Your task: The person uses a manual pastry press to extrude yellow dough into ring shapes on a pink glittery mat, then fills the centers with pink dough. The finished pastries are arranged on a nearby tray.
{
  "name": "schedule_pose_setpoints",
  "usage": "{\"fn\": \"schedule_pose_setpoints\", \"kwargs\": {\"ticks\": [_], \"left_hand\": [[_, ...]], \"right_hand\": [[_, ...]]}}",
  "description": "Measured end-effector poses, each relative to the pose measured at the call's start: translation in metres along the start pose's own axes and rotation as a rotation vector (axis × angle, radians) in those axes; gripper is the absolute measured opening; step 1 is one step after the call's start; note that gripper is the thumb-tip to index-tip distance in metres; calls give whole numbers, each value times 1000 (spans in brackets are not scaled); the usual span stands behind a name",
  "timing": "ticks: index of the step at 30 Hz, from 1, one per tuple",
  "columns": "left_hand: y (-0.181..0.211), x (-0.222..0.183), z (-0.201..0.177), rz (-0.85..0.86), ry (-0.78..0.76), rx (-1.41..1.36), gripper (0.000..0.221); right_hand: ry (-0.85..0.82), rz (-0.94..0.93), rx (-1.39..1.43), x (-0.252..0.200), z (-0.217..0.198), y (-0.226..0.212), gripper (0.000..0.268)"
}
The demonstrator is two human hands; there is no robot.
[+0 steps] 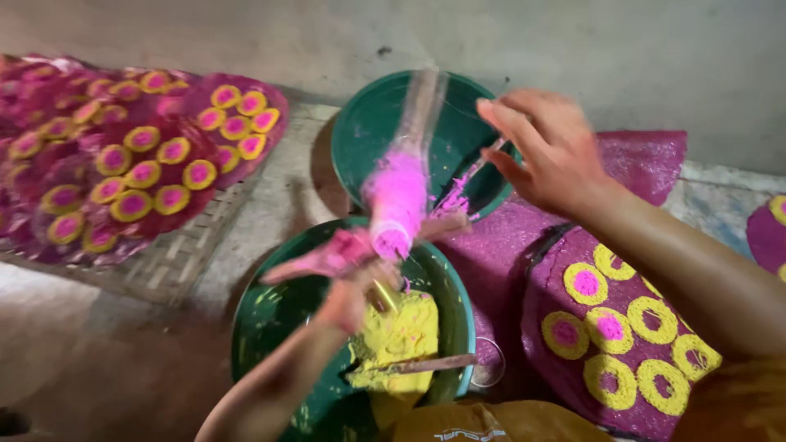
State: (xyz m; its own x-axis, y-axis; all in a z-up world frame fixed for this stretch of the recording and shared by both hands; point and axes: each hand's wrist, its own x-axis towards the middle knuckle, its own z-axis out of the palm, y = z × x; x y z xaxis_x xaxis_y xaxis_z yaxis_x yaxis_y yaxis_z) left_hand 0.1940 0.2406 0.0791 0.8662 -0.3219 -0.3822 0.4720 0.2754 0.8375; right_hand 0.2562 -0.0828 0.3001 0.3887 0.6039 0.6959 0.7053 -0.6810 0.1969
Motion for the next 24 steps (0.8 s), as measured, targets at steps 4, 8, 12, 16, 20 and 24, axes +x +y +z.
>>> {"fn": "schedule_pose_setpoints", "kwargs": {"ticks": [4,8,12,16,20,24], "left_hand": [[33,108,-60,218,253,23,37],[43,197,-85,293,282,-162,38],[35,226,-80,485,452,1,36],[30,235,-63,632,472,105,31],[27,213,-29,746,289,379,21],[41,185,3,1064,460,884,31]], "right_hand": [[-435,92,20,-46,135,43,41],[-863,133,-231,-103,235,80,32],[-988,54,-92,-106,247,101,39],[-1192,225,26,-82,191,99,30],[-1294,499,70,-85,143,85,32],[-1468,572,3,-135,153,67,31]]}}
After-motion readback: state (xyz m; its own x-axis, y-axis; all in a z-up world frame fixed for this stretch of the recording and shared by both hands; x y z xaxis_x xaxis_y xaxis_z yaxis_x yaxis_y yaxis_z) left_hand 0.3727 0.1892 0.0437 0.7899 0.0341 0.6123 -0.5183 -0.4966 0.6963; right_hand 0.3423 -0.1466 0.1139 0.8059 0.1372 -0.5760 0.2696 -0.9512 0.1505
